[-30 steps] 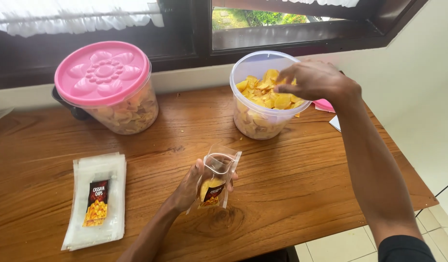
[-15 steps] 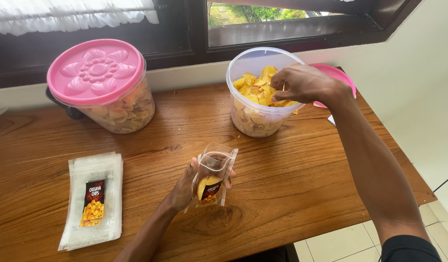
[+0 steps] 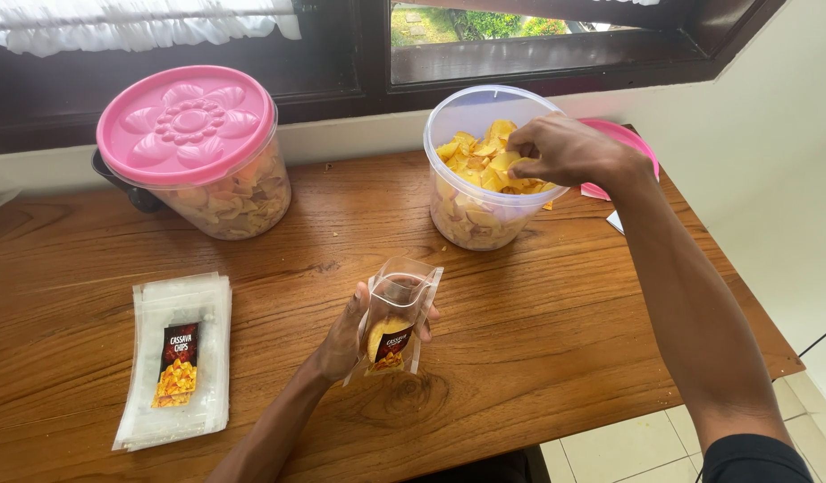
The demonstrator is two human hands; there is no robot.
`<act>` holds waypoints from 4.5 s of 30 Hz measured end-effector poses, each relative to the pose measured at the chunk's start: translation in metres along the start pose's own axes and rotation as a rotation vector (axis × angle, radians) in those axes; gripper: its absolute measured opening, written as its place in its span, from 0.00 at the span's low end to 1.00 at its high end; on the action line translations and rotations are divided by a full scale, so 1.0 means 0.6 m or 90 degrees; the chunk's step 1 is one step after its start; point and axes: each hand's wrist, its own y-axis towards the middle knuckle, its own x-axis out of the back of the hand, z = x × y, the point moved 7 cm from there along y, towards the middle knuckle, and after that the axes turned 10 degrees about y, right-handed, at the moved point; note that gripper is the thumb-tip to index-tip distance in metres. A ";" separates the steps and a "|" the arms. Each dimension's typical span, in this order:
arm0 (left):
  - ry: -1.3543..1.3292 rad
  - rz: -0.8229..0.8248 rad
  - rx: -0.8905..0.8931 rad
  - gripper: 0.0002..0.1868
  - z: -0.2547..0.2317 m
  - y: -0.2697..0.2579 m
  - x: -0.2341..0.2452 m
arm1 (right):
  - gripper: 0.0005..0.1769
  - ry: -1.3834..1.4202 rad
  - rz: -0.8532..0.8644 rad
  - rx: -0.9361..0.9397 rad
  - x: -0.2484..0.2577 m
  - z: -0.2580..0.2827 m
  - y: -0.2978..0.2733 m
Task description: Packing individual cassava chips from a large storage container into small plastic zip-lock bags for individual sale.
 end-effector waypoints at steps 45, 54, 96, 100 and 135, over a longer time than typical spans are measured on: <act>-0.060 -0.006 -0.088 0.48 0.000 0.003 0.015 | 0.27 -0.116 0.038 -0.114 0.012 0.003 -0.027; -0.051 -0.041 -0.073 0.50 -0.003 0.002 0.015 | 0.25 0.031 0.080 -0.014 -0.015 0.038 -0.008; -0.088 0.096 -0.031 0.46 -0.024 -0.007 -0.003 | 0.12 0.089 -0.076 0.539 -0.060 0.343 -0.207; 0.062 0.034 -0.010 0.48 -0.024 -0.013 0.007 | 0.22 0.071 -0.027 0.491 -0.100 0.313 -0.195; -0.127 0.008 -0.033 0.48 -0.001 0.002 0.009 | 0.11 0.222 0.083 0.468 -0.112 0.314 -0.163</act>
